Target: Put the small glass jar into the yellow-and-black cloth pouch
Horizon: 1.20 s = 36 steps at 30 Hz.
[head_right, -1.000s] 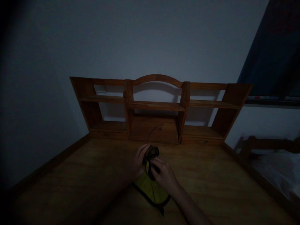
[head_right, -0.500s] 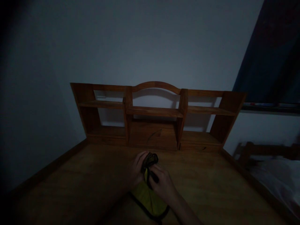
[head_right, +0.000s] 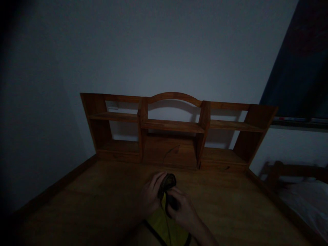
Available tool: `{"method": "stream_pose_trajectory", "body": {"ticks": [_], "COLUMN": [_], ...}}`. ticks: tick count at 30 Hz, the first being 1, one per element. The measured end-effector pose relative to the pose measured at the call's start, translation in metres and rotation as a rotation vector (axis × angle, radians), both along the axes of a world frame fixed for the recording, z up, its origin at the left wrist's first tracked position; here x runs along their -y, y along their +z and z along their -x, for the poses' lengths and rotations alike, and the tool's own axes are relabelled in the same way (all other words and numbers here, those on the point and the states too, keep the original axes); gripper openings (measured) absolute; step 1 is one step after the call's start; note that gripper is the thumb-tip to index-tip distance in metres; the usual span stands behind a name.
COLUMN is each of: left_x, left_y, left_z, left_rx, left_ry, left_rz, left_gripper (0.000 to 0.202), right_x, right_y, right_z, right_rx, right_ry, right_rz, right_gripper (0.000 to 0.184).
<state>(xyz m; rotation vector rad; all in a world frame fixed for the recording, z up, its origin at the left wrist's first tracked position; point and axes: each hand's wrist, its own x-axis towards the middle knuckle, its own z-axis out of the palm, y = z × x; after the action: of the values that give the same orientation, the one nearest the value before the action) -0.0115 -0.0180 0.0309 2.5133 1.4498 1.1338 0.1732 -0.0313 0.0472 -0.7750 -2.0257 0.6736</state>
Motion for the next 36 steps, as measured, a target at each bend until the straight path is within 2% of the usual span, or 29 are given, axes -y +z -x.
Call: {"method": "stream_pose_trajectory", "body": {"ticks": [6,11,20,24,31,36], "left_x": [0.002,0.004,0.008,0.01,0.007,0.005], "left_y": [0.004,0.009,0.015,0.017,0.011,0.009], "left_z": [0.002,0.002,0.001,0.002,0.0,0.0], "left_rx": [-0.045,-0.058,-0.097,-0.119,-0.126,-0.107], "left_ry": [-0.002,-0.004,-0.011,-0.027,0.01,-0.024], "left_rz": [0.056,0.074,0.086,0.073,0.054,0.033], "left_gripper": [0.075,0.073,0.075,0.078,0.079,0.08], "right_x": [-0.002,-0.003,-0.008,-0.008,-0.007,-0.007], "right_y": [-0.002,-0.003,-0.011,-0.009,-0.006,-0.009], "right_z": [-0.002,0.0,-0.002,-0.003,-0.003,-0.001], "right_rx": [0.011,0.004,0.011,0.015,0.016,-0.008], "right_ry": [-0.005,-0.001,-0.061,-0.082,-0.077,-0.093], "right_rz": [0.049,0.079,0.077,0.057,0.034,0.047], "right_gripper": [0.044,0.034,0.034,0.034,0.03,0.028]}}
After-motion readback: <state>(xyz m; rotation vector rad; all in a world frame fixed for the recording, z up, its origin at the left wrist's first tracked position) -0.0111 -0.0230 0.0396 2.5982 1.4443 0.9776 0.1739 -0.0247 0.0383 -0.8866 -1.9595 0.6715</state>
